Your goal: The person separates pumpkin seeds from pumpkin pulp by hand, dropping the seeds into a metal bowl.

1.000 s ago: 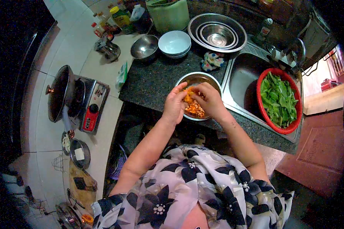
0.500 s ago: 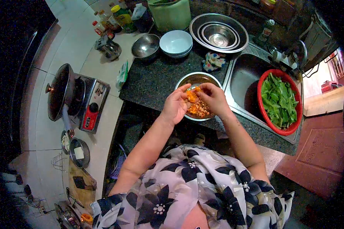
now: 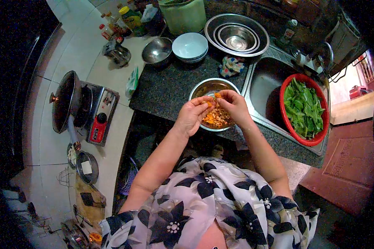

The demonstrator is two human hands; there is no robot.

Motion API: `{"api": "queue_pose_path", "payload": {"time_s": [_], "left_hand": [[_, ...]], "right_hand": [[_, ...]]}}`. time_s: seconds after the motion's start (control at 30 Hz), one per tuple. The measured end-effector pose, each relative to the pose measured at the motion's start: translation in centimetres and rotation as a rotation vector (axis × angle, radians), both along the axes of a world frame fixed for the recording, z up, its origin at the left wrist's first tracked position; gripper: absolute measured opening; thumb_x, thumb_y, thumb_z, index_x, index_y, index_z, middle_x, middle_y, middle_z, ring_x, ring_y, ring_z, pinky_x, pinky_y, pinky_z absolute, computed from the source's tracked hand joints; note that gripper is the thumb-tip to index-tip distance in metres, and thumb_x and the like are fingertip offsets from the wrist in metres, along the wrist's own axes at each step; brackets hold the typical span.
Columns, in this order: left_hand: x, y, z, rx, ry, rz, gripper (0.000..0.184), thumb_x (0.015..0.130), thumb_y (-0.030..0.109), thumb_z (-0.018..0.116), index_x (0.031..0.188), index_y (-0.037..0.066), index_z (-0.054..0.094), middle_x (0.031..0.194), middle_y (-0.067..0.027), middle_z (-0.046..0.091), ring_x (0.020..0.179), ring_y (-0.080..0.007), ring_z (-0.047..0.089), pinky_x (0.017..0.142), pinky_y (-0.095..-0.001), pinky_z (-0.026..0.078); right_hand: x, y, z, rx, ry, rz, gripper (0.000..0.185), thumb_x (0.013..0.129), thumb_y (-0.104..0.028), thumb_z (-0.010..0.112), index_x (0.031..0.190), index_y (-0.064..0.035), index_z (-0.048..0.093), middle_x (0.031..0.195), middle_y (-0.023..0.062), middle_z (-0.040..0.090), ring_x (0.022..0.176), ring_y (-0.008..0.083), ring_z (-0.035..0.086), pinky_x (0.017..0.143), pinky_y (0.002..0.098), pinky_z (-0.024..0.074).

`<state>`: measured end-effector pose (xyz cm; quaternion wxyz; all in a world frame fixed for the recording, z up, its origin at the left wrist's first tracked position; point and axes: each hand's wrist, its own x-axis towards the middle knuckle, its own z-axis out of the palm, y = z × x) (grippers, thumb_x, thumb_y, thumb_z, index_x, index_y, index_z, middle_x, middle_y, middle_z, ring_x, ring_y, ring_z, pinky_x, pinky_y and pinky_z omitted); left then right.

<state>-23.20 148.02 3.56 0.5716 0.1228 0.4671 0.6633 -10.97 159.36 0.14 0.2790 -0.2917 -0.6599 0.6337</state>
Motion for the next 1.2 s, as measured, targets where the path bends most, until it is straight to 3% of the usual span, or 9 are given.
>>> {"api": "queue_pose_path", "payload": {"time_s": [0.23,0.33,0.43,0.53,0.6,0.73,0.9,1.0,1.2], "left_hand": [[-0.1,-0.1,-0.7,0.04,-0.021,0.002,0.026,0.089,0.013,0.043,0.103,-0.008,0.052,0.105,-0.0156,0.055,0.095,-0.0239,0.056,0.084,-0.033,0.048],[-0.7,0.5,-2.1,0.024,-0.204,-0.013,0.035,0.091,0.022,0.04,0.101,-0.009,0.052,0.104,-0.0175,0.056,0.096,-0.0267,0.055,0.086,-0.0371,0.046],[-0.7,0.6,-1.3,-0.031,-0.249,-0.055,0.036,0.093,0.025,0.036,0.1,-0.008,0.049,0.096,-0.0174,0.055,0.088,-0.0263,0.057,0.079,-0.0364,0.05],[-1.2,0.7,-2.1,0.017,-0.344,-0.144,0.037,0.089,0.025,0.043,0.1,-0.009,0.052,0.101,-0.0184,0.057,0.098,-0.0275,0.055,0.085,-0.0396,0.045],[-1.1,1.1,-3.0,-0.012,-0.254,-0.127,0.031,0.086,0.02,0.047,0.101,-0.007,0.053,0.101,-0.0172,0.057,0.097,-0.0267,0.055,0.084,-0.0388,0.046],[-0.4,0.8,-1.7,-0.063,-0.092,-0.096,0.026,0.08,0.011,0.054,0.103,-0.001,0.053,0.096,-0.0126,0.058,0.089,-0.0224,0.058,0.078,-0.0352,0.049],[0.0,0.7,-1.2,-0.045,-0.059,-0.033,0.026,0.078,0.006,0.057,0.103,0.002,0.052,0.09,-0.0079,0.058,0.078,-0.017,0.057,0.071,-0.0307,0.05],[0.1,0.7,-0.7,-0.047,-0.058,0.002,0.02,0.079,0.004,0.055,0.099,0.002,0.052,0.086,-0.007,0.057,0.075,-0.015,0.055,0.069,-0.0273,0.048],[0.1,0.6,-0.9,-0.038,-0.043,0.043,0.021,0.079,0.004,0.054,0.1,0.0,0.053,0.09,-0.0084,0.058,0.075,-0.0159,0.058,0.069,-0.0277,0.05]], "right_hand": [[0.3,-0.1,-0.2,-0.01,-0.022,-0.022,0.02,0.077,-0.009,0.061,0.094,0.0002,0.059,0.087,0.0086,0.062,0.079,0.0151,0.059,0.072,0.0253,0.0464],[0.3,0.0,-0.8,0.007,-0.014,-0.033,0.02,0.077,-0.009,0.061,0.094,0.0008,0.059,0.088,0.0087,0.063,0.08,0.015,0.059,0.072,0.0253,0.0465],[0.5,-0.1,-0.3,-0.029,-0.021,-0.052,0.02,0.077,-0.009,0.061,0.095,0.0013,0.059,0.088,0.0085,0.063,0.08,0.0145,0.058,0.072,0.0253,0.0465],[0.8,-0.2,0.4,-0.1,-0.007,-0.05,0.021,0.079,-0.009,0.06,0.096,0.0017,0.058,0.087,0.0067,0.062,0.079,0.0126,0.057,0.072,0.024,0.0461],[1.0,-0.3,0.8,-0.207,0.031,-0.037,0.023,0.08,-0.01,0.06,0.099,0.002,0.056,0.085,0.0039,0.06,0.077,0.0091,0.056,0.07,0.0218,0.0451],[1.3,-0.3,1.2,-0.403,0.166,0.023,0.025,0.081,-0.007,0.057,0.104,0.0019,0.053,0.094,0.0065,0.059,0.084,0.0115,0.056,0.075,0.0236,0.0455],[1.0,-0.2,1.2,-0.667,0.346,0.055,0.027,0.081,-0.005,0.053,0.107,0.0012,0.053,0.098,0.0102,0.06,0.083,0.0177,0.059,0.075,0.0284,0.0494],[1.4,0.0,2.3,-0.819,0.444,0.187,0.027,0.083,-0.004,0.05,0.11,0.0023,0.05,0.102,0.01,0.057,0.089,0.0145,0.057,0.075,0.0229,0.0473],[1.0,-0.3,2.1,-0.828,0.413,0.154,0.029,0.084,-0.004,0.048,0.113,0.0027,0.048,0.101,0.0114,0.058,0.091,0.0148,0.057,0.074,0.0223,0.0487]]}}
